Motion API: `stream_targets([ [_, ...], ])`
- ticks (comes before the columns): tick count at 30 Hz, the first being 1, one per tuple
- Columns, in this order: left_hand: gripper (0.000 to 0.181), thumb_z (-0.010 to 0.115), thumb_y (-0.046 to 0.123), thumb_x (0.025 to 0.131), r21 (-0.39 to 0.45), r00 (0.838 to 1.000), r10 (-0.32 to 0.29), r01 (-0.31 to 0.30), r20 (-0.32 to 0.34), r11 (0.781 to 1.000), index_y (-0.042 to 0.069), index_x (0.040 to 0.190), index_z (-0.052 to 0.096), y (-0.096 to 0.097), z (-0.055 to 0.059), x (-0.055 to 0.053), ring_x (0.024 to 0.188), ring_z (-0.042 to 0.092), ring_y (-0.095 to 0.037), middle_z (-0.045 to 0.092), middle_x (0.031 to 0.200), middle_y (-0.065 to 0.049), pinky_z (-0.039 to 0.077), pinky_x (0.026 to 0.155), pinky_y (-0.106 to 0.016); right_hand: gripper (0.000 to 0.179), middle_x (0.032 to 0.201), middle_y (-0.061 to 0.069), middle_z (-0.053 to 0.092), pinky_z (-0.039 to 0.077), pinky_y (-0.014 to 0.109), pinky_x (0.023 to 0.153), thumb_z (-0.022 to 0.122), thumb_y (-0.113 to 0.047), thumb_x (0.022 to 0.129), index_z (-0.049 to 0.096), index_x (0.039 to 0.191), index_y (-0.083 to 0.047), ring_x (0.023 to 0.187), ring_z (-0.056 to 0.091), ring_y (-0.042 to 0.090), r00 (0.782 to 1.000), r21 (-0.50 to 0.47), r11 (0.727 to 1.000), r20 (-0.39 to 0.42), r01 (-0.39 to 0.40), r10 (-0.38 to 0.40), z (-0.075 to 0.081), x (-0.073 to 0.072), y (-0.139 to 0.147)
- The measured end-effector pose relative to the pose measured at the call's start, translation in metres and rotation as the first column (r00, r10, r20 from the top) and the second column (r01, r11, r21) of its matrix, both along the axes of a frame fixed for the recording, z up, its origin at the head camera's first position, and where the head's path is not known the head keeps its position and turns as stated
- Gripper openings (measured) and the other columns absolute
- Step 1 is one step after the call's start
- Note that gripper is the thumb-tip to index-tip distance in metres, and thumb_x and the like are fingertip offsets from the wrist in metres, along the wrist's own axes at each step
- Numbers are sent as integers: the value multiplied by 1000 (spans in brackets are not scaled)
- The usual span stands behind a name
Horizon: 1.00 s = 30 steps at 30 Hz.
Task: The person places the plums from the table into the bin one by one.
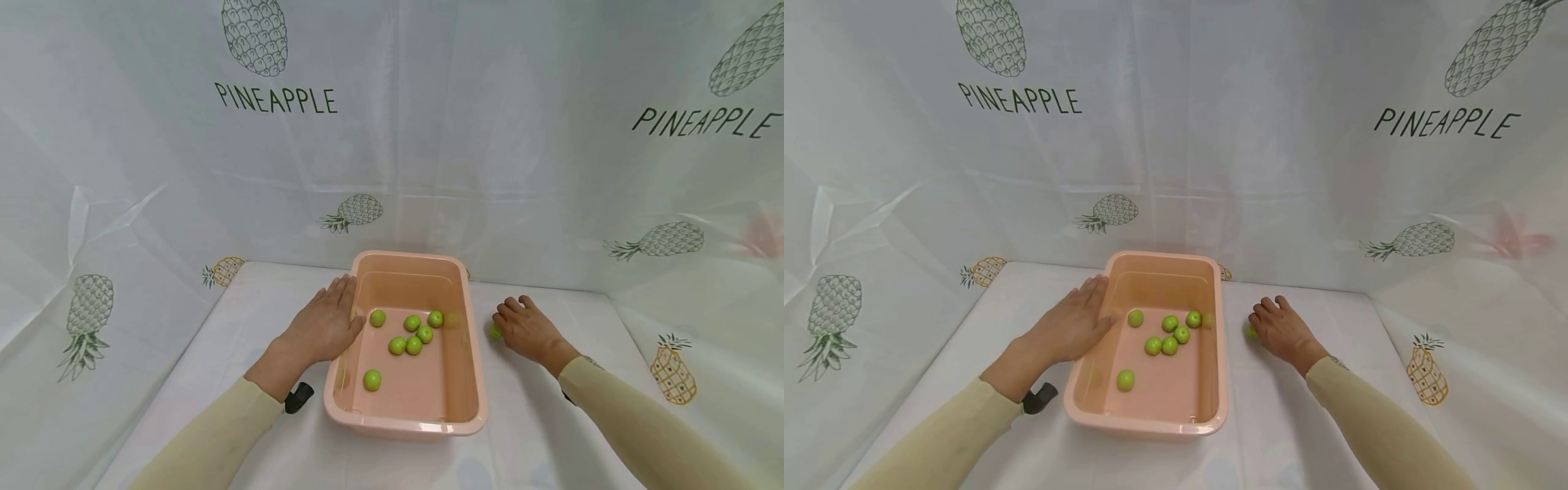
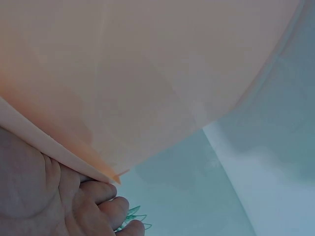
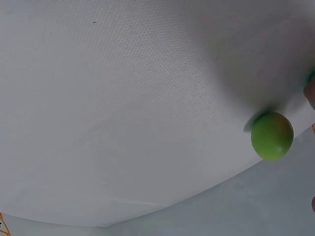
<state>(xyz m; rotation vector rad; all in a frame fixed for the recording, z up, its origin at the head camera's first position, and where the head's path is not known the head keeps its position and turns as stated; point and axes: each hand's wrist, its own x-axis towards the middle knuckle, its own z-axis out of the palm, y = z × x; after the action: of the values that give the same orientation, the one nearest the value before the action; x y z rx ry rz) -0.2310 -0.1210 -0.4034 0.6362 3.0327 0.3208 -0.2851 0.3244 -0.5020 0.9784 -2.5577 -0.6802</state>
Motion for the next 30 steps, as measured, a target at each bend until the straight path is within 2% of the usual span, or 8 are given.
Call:
stream_targets([
  [5,75,41,39,112,-5,1000,-5,5,5,1000,-8,165,17,0,0,0,161,21,-42,20,173,-27,26,129,-57,26,100,10,61,49,49,93,78,-20,91,58,99,-6,102,56,31,999,-33,998,-19,-51,50,-3,0,-2],
  [10,75,40,40,112,-5,1000,-6,6,9,1000,-8,165,17,0,0,-1,161,21,-42,20,173,-26,26,129,-57,33,102,9,61,49,47,91,80,-24,89,57,104,-8,101,57,30,995,-16,996,-49,-84,83,-6,-1,-5],
  [14,76,40,41,112,-9,1000,-2,2,19,1000,-7,166,15,0,1,-1,162,19,-41,19,173,-25,25,130,-56,35,101,8,62,49,46,90,82,-27,89,56,103,-8,101,56,30,993,1,995,-60,-104,104,-6,-2,-9],
  [21,75,40,40,112,-3,1000,-3,3,12,1000,-7,165,16,0,0,-1,161,21,-41,20,173,-26,26,129,-57,35,99,10,60,50,47,89,78,-31,89,55,100,-6,98,56,31,992,20,995,-77,-99,100,-4,-2,-11],
  [25,76,40,41,112,-3,1000,0,0,9,1000,-7,166,16,0,-1,-1,162,20,-40,20,173,-25,25,130,-56,32,97,11,58,48,46,88,72,-30,89,55,100,-5,95,54,32,991,6,996,-98,-94,94,0,-3,-11],
  [30,76,40,41,112,3,1000,-5,5,-3,1000,-8,165,18,-1,-2,-1,161,21,-41,21,172,-26,26,129,-56,37,94,10,54,47,45,86,72,-35,88,53,100,-6,91,51,31,988,-13,995,-121,-94,92,6,-3,-12],
])
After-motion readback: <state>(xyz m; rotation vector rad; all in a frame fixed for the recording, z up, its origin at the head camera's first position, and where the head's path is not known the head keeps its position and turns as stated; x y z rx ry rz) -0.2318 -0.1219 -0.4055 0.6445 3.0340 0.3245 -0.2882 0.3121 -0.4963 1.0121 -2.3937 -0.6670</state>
